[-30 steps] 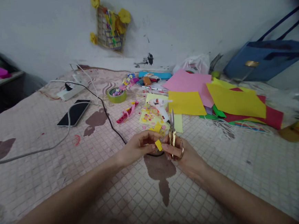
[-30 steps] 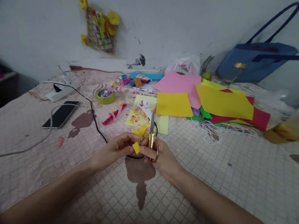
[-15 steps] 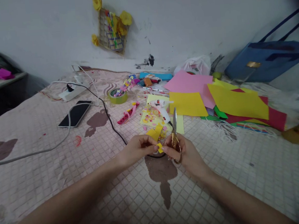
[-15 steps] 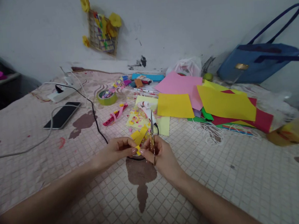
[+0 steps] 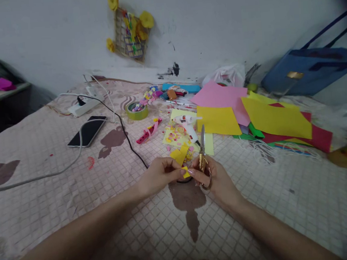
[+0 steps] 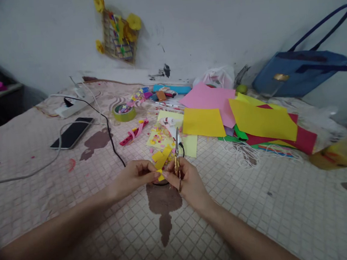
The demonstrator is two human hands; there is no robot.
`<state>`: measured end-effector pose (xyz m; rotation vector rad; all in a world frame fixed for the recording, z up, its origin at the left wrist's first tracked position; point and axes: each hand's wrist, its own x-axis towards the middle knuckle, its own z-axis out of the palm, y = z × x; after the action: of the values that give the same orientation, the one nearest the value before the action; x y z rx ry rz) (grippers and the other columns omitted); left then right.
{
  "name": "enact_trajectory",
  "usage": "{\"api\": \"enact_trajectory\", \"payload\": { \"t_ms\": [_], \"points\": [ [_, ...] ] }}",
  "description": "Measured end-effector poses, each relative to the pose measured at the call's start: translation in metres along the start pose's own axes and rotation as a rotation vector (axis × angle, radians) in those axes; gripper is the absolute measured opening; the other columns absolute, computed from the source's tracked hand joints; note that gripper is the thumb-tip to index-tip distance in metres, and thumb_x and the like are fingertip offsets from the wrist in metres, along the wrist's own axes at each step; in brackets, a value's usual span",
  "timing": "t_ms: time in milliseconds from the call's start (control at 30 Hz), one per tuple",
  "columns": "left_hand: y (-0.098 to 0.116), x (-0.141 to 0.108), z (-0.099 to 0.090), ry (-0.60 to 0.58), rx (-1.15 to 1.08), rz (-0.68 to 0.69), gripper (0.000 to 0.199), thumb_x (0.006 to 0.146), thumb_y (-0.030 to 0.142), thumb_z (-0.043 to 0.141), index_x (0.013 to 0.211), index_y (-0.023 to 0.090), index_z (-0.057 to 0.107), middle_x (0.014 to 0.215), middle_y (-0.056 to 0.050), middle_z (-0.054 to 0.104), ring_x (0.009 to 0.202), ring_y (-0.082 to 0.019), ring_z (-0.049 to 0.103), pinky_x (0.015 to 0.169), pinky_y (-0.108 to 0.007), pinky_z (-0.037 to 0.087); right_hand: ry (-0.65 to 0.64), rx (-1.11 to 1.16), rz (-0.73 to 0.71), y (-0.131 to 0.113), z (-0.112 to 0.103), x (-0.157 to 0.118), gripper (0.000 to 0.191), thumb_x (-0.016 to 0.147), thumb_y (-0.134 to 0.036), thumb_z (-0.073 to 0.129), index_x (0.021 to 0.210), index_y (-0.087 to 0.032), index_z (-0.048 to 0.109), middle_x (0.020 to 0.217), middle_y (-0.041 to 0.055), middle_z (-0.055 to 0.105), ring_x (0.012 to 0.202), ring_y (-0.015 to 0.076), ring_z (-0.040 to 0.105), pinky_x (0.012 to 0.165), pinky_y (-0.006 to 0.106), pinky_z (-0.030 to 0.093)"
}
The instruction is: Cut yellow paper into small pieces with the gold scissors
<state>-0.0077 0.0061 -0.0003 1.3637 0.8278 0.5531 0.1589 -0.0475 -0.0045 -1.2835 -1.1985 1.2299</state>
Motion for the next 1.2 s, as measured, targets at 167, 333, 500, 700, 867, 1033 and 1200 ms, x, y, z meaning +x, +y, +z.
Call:
{"api": "enact_trajectory", "payload": {
  "t_ms": [167,333,500,700,867,1033,1200],
  "points": [
    [0.0045,-0.0012,0.0009,-0.015,0.053,-0.009,0.023,0.069,0.032,0.065,0.064,0.011,0.06,0.058,0.001,0.056,0.053,-0.007,0.048,0.051,-0.019,0.035,0.006,-0.023,-0.011,-0.003,0.001,-0.0003,0.018,0.072,-0.03,0.063,0.077,-0.02,0.048,0.061,-0.0049,0.047,0.051,0.0104,0.043,0.047,0.022,0.039],
    [0.0035,-0.0005,0.0016,-0.02,0.068,-0.019,0.022,0.069,0.031,0.065,0.062,0.011,0.058,0.055,0.002,0.054,0.05,-0.007,0.045,0.049,-0.018,0.033,0.013,-0.038,-0.011,-0.0027,0.0017,-0.0002,0.018,0.073,-0.031,0.063,0.079,-0.021,0.049,0.063,-0.0045,0.05,0.051,0.0105,0.045,0.047,0.022,0.038],
    [-0.0009,0.0004,0.0017,-0.028,0.085,0.002,0.022,0.068,0.033,0.066,0.063,0.012,0.06,0.057,0.002,0.055,0.052,-0.007,0.045,0.049,-0.018,0.034,0.012,-0.064,-0.036,-0.0006,0.0023,0.0008,0.018,0.072,-0.03,0.064,0.076,-0.021,0.049,0.063,-0.0047,0.05,0.053,0.011,0.047,0.049,0.023,0.039],
    [-0.0029,0.0005,0.0022,-0.072,0.083,0.006,0.022,0.069,0.034,0.065,0.069,0.012,0.064,0.062,0.0,0.058,0.055,-0.007,0.048,0.051,-0.018,0.036,0.057,-0.08,-0.038,-0.0007,0.0016,0.0018,0.018,0.072,-0.028,0.064,0.077,-0.021,0.048,0.062,-0.0051,0.048,0.052,0.0109,0.044,0.047,0.023,0.036],
    [-0.0012,-0.0005,0.0024,-0.041,0.067,0.001,0.022,0.071,0.033,0.063,0.064,0.012,0.061,0.062,-0.001,0.061,0.055,-0.008,0.051,0.052,-0.018,0.039,0.052,-0.082,-0.048,-0.0013,0.0014,0.0001,0.019,0.073,-0.033,0.063,0.08,-0.021,0.049,0.064,-0.004,0.049,0.054,0.012,0.045,0.049,0.023,0.038],
    [-0.001,-0.0002,0.0002,-0.001,0.025,0.02,0.024,0.071,0.035,0.063,0.065,0.012,0.059,0.061,-0.001,0.061,0.056,-0.009,0.053,0.054,-0.019,0.039,-0.016,-0.085,-0.068,0.0,0.0006,0.0008,0.017,0.072,-0.029,0.063,0.078,-0.021,0.049,0.069,-0.0022,0.051,0.058,0.0124,0.047,0.053,0.024,0.042],
    [0.0022,-0.0001,-0.0003,-0.007,0.019,-0.001,0.036,0.074,0.046,0.058,0.066,0.011,0.06,0.063,-0.004,0.062,0.056,-0.01,0.055,0.054,-0.021,0.043,0.025,-0.136,-0.129,0.0005,0.0008,0.0002,0.013,0.074,-0.022,0.06,0.081,-0.021,0.049,0.071,-0.0025,0.051,0.06,0.0126,0.049,0.055,0.024,0.041]
  ]
}}
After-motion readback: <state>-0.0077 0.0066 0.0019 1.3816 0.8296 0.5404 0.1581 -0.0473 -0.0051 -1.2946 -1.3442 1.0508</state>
